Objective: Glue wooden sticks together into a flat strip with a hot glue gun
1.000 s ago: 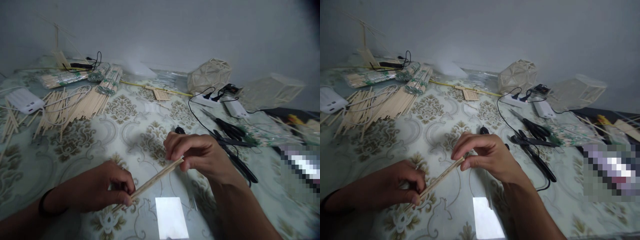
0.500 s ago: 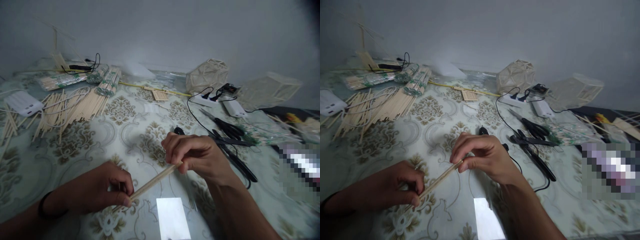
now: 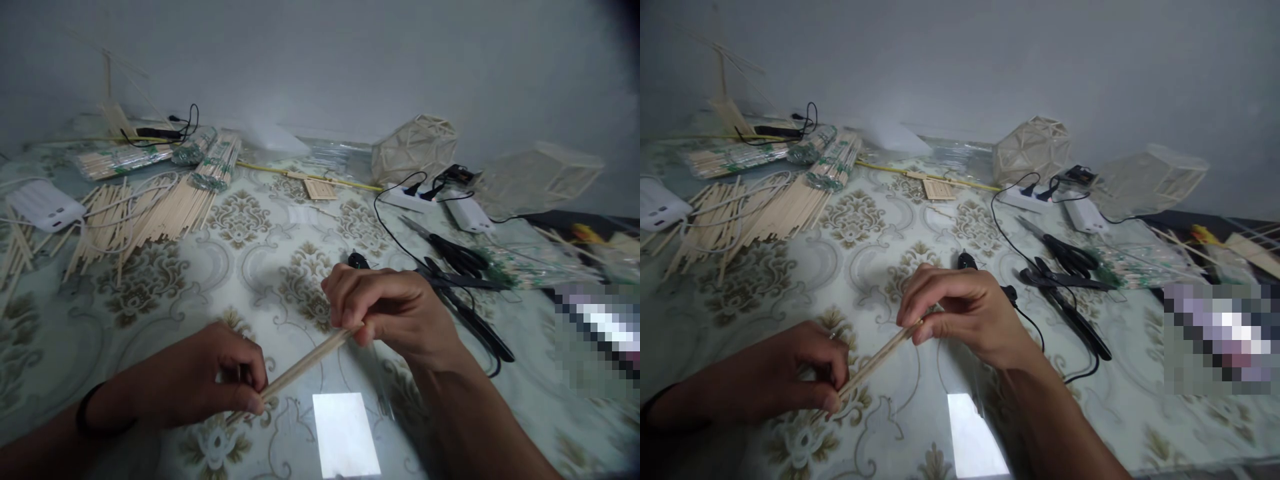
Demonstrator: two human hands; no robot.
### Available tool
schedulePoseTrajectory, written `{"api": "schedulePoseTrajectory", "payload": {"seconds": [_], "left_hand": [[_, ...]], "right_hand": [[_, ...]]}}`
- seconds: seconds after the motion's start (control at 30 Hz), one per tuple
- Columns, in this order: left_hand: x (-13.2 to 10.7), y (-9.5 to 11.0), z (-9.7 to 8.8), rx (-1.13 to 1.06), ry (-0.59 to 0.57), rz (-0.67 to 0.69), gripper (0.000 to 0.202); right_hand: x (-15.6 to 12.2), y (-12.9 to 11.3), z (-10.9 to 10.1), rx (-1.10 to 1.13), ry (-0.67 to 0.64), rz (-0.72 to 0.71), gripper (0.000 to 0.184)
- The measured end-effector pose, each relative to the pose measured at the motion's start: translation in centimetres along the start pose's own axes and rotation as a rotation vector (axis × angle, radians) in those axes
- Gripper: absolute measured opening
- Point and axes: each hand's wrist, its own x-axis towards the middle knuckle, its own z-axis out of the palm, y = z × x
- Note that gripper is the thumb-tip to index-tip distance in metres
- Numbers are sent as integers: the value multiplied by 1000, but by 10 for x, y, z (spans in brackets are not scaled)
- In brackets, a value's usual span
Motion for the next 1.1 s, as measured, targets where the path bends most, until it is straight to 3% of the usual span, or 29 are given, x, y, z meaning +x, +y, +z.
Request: {"api": "schedulePoseTrajectory", "payload": {"seconds": [0.4,0.6,0.83,1.1], "left_hand": [[2,-8,2,-77,2,34,18],[4,-12,-1,-126,-34,45,26],[3,-10,1,-167,-45,26,26],[3,-8,1,-157,-47,23,26]], "right_hand": [[0,1,1,63,13,40,13],[0,2,2,93,-17,78,24],[1,3,5,86,-50,72,13],[2,2,7,49,-49,28,13]]}}
